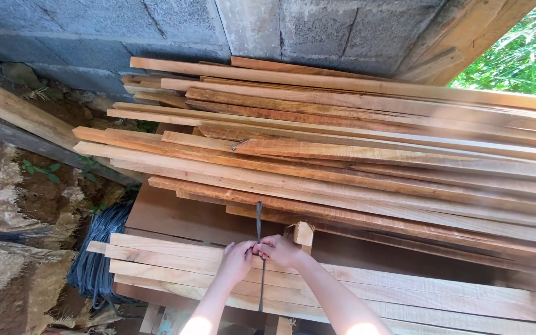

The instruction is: Bundling long, thin wooden strips together using flexible plastic ties.

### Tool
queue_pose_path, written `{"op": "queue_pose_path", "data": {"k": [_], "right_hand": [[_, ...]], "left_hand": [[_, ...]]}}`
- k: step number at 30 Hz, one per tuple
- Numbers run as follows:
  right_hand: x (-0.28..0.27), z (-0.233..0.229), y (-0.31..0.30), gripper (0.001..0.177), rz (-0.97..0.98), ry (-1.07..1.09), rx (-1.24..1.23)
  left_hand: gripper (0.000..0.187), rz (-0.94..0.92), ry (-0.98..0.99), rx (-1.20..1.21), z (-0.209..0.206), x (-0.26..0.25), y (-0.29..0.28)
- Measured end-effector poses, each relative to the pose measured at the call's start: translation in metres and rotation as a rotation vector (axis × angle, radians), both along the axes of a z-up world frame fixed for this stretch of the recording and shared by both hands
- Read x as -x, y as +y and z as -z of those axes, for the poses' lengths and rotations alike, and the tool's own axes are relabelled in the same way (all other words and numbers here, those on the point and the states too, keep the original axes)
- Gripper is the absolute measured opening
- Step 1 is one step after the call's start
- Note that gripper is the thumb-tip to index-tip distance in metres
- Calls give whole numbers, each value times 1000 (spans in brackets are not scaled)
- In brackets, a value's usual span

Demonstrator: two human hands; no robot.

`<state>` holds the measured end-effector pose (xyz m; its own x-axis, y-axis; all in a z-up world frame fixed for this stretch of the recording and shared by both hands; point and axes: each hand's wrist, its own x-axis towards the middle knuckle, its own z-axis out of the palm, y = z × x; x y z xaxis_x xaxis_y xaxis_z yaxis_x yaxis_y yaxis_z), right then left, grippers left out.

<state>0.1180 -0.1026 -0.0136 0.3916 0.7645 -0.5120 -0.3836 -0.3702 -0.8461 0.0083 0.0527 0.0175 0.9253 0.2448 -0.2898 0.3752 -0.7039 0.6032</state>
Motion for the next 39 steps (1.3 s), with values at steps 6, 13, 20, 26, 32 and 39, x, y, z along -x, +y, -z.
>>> {"op": "queue_pose_path", "data": {"k": [6, 13, 20, 26, 32, 39], "right_hand": [[7, 0, -3, 13, 222, 168, 20], [3, 14, -6, 15, 162, 124, -6], [19, -15, -11, 20, 335, 29, -24], [29, -61, -17, 16, 236, -674, -71], [30, -39, -16, 14, 153, -835, -45], [23, -10, -26, 21, -93, -479, 115]], "left_hand": [[11, 29, -103, -104, -31, 15, 4], [32, -179, 26, 3, -17, 4, -8], [22, -263, 153, -18, -13, -8, -10], [25, -203, 151, -44, -4, -3, -9], [22, -43, 103, 12, -16, -3, -5], [22, 10, 124, 137, -36, -8, 7]]}}
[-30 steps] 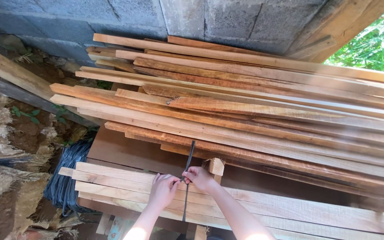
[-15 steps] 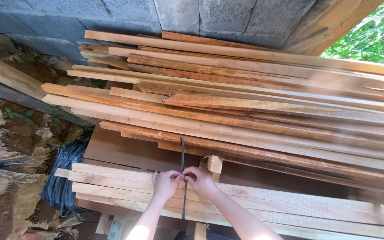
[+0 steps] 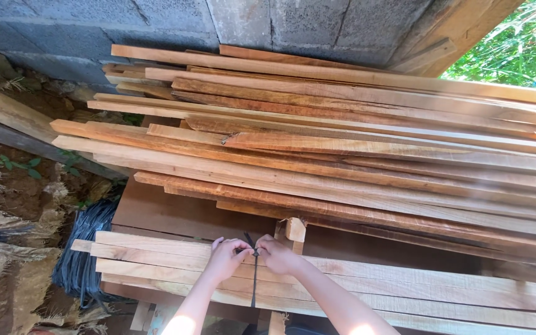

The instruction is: Bundling long, thin wooden strips together using flexible plastic ties.

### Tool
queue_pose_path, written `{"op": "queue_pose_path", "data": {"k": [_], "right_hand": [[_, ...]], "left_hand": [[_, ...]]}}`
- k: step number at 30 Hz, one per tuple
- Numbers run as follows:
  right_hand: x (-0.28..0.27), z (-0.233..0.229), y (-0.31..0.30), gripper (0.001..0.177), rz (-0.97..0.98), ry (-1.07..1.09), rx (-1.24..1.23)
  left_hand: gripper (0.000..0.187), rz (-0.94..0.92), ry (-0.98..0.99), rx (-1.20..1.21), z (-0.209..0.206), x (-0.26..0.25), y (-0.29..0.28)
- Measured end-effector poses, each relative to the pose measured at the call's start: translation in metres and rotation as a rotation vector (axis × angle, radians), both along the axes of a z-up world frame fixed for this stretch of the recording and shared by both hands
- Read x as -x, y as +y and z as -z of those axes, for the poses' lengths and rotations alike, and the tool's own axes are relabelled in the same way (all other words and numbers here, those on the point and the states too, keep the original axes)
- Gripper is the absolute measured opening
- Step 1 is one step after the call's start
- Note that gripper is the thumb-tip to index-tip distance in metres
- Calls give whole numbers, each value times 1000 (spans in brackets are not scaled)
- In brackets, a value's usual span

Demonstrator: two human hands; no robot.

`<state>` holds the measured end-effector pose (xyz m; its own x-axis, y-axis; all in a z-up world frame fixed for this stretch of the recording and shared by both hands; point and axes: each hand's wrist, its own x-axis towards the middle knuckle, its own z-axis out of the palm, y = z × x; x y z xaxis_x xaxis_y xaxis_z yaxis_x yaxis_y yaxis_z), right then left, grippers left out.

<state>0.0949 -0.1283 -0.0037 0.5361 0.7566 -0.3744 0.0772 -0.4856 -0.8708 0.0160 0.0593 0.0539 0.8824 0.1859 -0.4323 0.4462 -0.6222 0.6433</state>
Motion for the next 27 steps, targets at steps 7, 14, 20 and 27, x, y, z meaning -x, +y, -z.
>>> {"op": "queue_pose_path", "data": {"k": [7, 14, 20, 27], "right_hand": [[-5, -9, 3, 49, -67, 101, 104], [7, -31, 0, 14, 137, -418, -40], [3, -47, 2, 19, -115, -1045, 152], [4, -63, -12, 17, -384, -965, 187]], "left_hand": [[20, -1, 16, 3, -1, -8, 1], [17, -72, 184, 15, -9, -11, 2], [15, -59, 167, 190, -12, -19, 15], [12, 26, 254, 173, 7, -36, 53]]}}
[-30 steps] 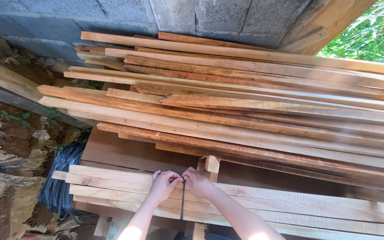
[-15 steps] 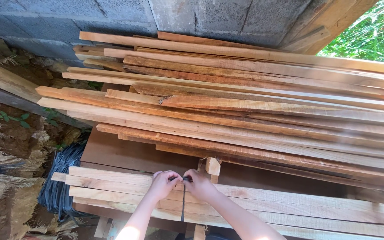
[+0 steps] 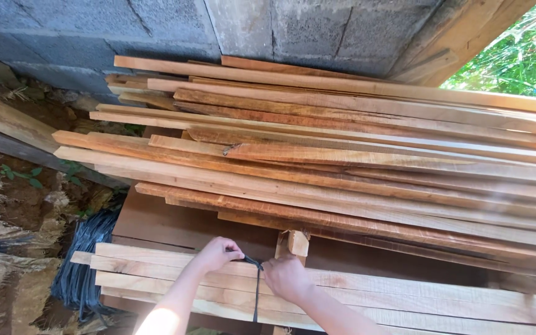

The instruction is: Bundling long, thin wooden strips together using flexible plastic ties.

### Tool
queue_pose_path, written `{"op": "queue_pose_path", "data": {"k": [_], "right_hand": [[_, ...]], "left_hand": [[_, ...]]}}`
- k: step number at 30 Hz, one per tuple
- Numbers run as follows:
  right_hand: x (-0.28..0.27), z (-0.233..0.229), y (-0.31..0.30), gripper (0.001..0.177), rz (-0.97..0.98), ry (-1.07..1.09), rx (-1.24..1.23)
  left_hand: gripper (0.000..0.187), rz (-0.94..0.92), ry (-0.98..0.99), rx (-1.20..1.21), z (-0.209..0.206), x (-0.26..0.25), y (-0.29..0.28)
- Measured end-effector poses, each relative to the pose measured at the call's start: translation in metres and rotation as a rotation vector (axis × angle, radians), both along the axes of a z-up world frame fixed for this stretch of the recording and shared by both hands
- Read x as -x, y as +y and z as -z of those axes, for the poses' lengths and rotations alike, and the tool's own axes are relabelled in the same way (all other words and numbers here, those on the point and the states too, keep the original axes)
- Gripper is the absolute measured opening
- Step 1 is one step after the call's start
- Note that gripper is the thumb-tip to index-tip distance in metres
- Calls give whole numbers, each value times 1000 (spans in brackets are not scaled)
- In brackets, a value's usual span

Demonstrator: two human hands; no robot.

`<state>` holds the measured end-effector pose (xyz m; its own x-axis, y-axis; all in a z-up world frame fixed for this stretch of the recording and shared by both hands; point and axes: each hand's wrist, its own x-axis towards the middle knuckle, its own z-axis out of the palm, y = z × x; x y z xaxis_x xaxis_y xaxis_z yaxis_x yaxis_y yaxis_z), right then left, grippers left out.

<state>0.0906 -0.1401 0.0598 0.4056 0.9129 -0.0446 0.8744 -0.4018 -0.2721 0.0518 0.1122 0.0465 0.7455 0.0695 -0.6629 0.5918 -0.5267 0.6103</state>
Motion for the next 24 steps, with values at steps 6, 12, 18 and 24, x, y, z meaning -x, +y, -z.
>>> {"op": "queue_pose_path", "data": {"k": [6, 12, 18, 24], "right_hand": [[3, -2, -7, 22, 93, 147, -105], [8, -18, -11, 24, 269, 467, -122], [8, 50, 35, 10, 521, 603, -423], [-14, 78, 45, 24, 890, 1368, -493]], "left_hand": [[12, 34, -96, 24, 22, -11, 9], [17, 91, -160, -133, -33, -13, -8], [19, -168, -284, -5, -18, -2, -39], [17, -177, -407, -270, 27, 37, -74]]}}
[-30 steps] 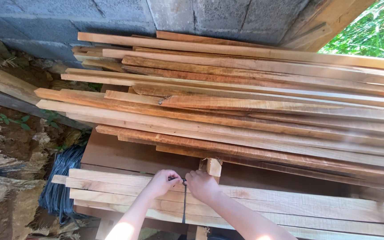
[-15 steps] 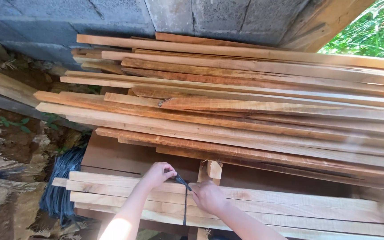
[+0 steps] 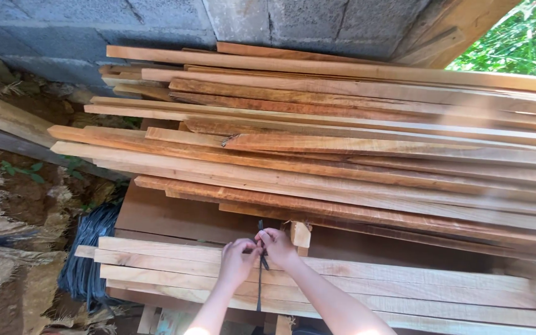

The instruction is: Bundling long, thin wooden strips together using flexible plastic ties.

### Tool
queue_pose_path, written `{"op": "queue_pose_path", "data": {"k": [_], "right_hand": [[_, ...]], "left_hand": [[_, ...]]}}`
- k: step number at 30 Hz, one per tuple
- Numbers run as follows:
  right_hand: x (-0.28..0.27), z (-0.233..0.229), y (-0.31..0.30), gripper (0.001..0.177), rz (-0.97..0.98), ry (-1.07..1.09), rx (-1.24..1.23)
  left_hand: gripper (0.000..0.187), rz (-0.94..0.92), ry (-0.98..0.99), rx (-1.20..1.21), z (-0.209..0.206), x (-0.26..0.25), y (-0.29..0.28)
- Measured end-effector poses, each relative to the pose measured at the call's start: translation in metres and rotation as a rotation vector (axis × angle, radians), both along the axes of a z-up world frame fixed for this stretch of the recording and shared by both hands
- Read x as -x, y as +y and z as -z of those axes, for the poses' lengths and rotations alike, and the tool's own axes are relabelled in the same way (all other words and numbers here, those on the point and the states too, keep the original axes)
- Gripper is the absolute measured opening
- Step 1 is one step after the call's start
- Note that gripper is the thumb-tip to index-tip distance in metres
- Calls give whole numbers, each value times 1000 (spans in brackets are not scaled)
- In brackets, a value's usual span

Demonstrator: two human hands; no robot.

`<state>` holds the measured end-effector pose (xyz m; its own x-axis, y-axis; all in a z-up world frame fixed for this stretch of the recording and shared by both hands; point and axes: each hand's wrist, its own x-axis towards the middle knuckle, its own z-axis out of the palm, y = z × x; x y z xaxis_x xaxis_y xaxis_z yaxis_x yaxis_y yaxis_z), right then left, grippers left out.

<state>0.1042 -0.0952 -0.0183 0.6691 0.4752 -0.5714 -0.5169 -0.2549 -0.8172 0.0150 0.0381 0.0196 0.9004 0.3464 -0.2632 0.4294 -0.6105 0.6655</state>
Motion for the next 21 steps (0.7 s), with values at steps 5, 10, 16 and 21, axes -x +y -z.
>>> {"op": "queue_pose_path", "data": {"k": [5, 10, 16, 21], "right_hand": [[-6, -44, 18, 25, -2, -18, 153], [-1, -11, 29, 24, 124, 147, -66], [-2, -5, 31, 28, 262, 257, -106], [-7, -43, 17, 25, -153, -173, 46]], "left_hand": [[22, -63, 113, -8, 3, -3, -12], [22, -29, 186, -38, -7, -3, -11], [19, 18, 324, -38, -27, -16, -5], [20, 25, 122, -79, -24, -1, -9]]}}
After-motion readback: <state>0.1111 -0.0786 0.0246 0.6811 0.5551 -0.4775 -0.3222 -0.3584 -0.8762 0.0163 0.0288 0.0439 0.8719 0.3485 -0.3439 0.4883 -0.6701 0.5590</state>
